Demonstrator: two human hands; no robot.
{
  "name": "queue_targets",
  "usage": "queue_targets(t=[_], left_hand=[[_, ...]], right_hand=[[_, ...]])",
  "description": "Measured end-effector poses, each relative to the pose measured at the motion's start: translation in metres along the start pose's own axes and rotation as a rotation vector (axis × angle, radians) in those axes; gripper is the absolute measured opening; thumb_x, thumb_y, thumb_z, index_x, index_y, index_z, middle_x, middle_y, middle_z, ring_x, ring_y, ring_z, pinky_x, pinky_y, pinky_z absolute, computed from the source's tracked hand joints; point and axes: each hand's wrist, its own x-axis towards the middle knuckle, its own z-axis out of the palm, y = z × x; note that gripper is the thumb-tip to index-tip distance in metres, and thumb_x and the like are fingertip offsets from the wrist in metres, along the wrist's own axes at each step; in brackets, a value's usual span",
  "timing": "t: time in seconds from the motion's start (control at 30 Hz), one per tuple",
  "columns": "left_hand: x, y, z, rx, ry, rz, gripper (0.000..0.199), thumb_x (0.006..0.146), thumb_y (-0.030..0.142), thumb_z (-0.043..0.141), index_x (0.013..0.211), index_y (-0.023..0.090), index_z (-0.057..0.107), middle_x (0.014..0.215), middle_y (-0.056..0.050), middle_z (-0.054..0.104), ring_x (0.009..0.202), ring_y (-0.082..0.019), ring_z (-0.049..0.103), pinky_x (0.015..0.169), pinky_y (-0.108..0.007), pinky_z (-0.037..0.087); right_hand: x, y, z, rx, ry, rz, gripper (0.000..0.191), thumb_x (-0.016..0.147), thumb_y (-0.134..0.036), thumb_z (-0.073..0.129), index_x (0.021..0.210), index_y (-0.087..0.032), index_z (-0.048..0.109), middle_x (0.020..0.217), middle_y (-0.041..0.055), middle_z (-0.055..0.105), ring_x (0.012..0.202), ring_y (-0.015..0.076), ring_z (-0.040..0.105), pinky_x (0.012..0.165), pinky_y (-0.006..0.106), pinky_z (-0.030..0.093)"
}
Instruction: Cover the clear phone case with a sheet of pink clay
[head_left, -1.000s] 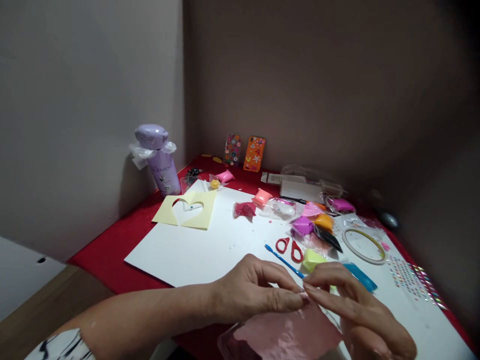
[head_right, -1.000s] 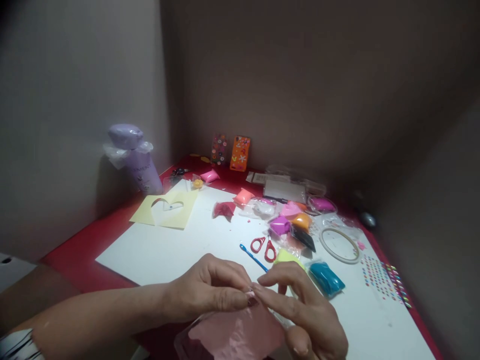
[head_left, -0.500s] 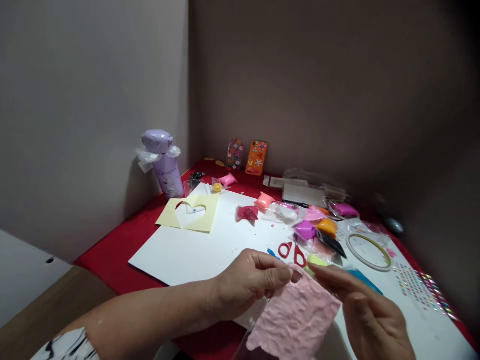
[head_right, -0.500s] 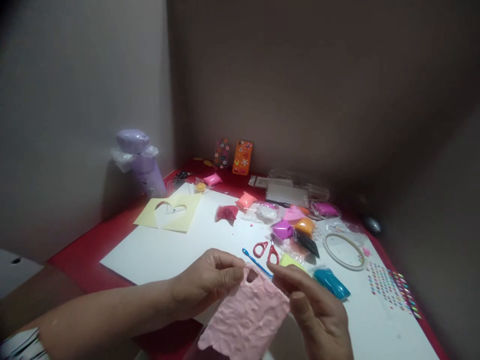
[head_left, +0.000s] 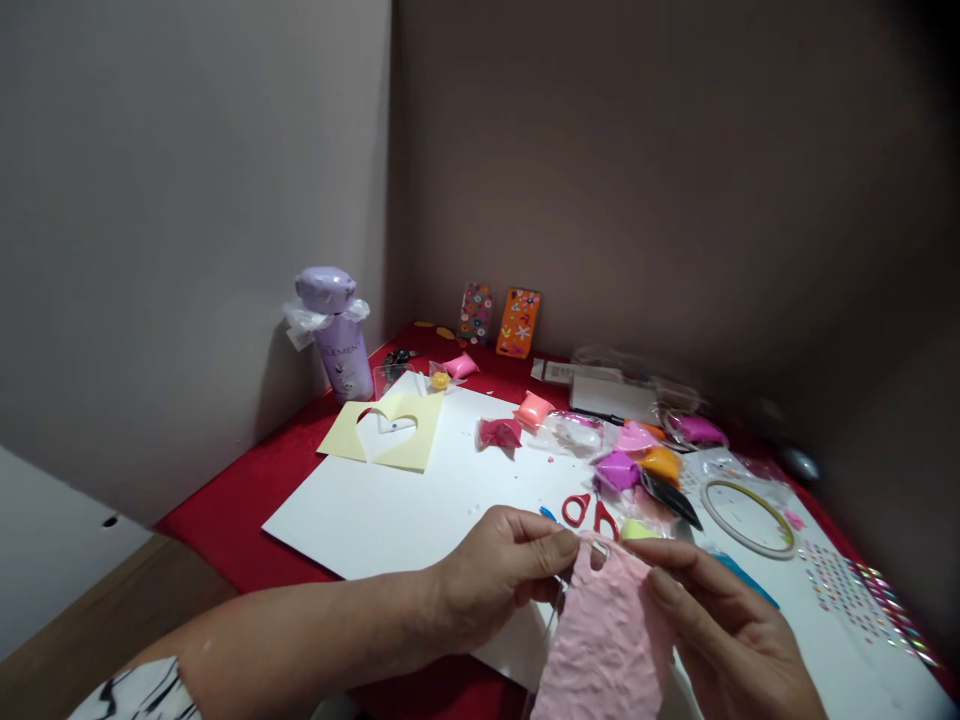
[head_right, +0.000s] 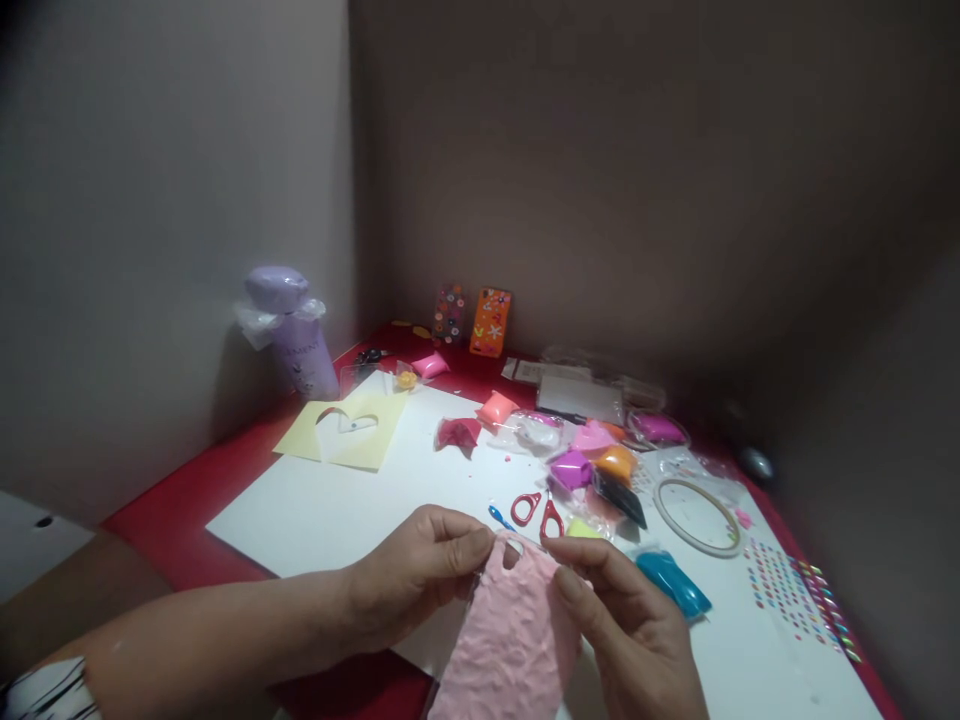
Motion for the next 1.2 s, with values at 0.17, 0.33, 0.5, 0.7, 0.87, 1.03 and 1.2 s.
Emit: queue_targets(t=[0.17,0.33,0.5,0.7,0.87,1.03,1.2], left_hand=[[0.000,0.001,0.000,0.108,0.026,0.051,0.035,0.074,0.043,0.070,0.080,0.009,0.071,0.066,-0.003,0.057,0.059,-0.007,0.050,0.060,-0.022,0.040],[0.000,0.003,-0.001,0.224,0.088,0.077,0.037,0.074,0.045,0.069,0.082,0.009,0.069,0.071,-0.004,0.059,0.060,-0.008,0.052,0.061,-0.024,0.041],[0.000,0.005,-0.001,0.260,0.118,0.097,0.038,0.060,0.039,0.080,0.079,0.011,0.064,0.073,-0.002,0.058,0.066,-0.008,0.050,0.064,-0.023,0.039],[0.000,0.003,0.002,0.234,0.122,0.107,0.036,0.061,0.040,0.079,0.073,0.011,0.060,0.075,-0.003,0.058,0.070,-0.009,0.050,0.070,-0.025,0.038],[-0.001,0.005,0.003,0.212,0.138,0.054,0.039,0.059,0.042,0.080,0.071,0.011,0.060,0.070,-0.001,0.056,0.065,-0.008,0.049,0.068,-0.024,0.037],[0.000,0.005,0.004,0.207,0.141,0.060,0.037,0.060,0.041,0.079,0.074,0.011,0.061,0.070,-0.001,0.057,0.064,-0.008,0.049,0.066,-0.024,0.036],[0.001,0.004,0.003,0.244,0.161,0.052,0.033,0.064,0.040,0.075,0.070,0.011,0.061,0.060,0.001,0.054,0.055,-0.008,0.046,0.058,-0.023,0.036]], right_hand=[[0.001,0.003,-0.002,0.004,-0.014,0.002,0.036,0.063,-0.042,0.074,0.092,-0.022,0.066,0.095,0.0111,0.069,0.086,0.0235,0.066,0.072,0.027,0.054],[0.001,0.009,-0.005,-0.054,0.030,-0.074,0.035,0.067,-0.041,0.072,0.095,-0.022,0.065,0.092,0.0085,0.068,0.082,0.0204,0.066,0.068,0.023,0.054],[-0.003,0.014,-0.006,-0.160,0.077,-0.162,0.035,0.070,-0.039,0.070,0.099,-0.023,0.064,0.097,0.0073,0.068,0.088,0.0195,0.065,0.073,0.022,0.054],[-0.007,0.007,0.000,-0.225,0.112,-0.222,0.032,0.068,-0.039,0.072,0.095,-0.023,0.065,0.093,0.0050,0.068,0.084,0.0172,0.066,0.070,0.017,0.053],[-0.005,0.009,0.000,-0.113,0.086,-0.115,0.035,0.066,-0.040,0.073,0.096,-0.023,0.065,0.091,0.0063,0.067,0.084,0.0191,0.064,0.070,0.022,0.054],[-0.004,0.011,-0.002,-0.072,0.089,-0.062,0.037,0.065,-0.041,0.074,0.096,-0.023,0.065,0.089,0.0056,0.066,0.083,0.0172,0.064,0.069,0.020,0.052],[-0.005,0.007,0.004,-0.064,0.099,-0.039,0.039,0.062,-0.041,0.076,0.094,-0.022,0.066,0.086,0.0056,0.067,0.080,0.0164,0.063,0.065,0.019,0.051]])
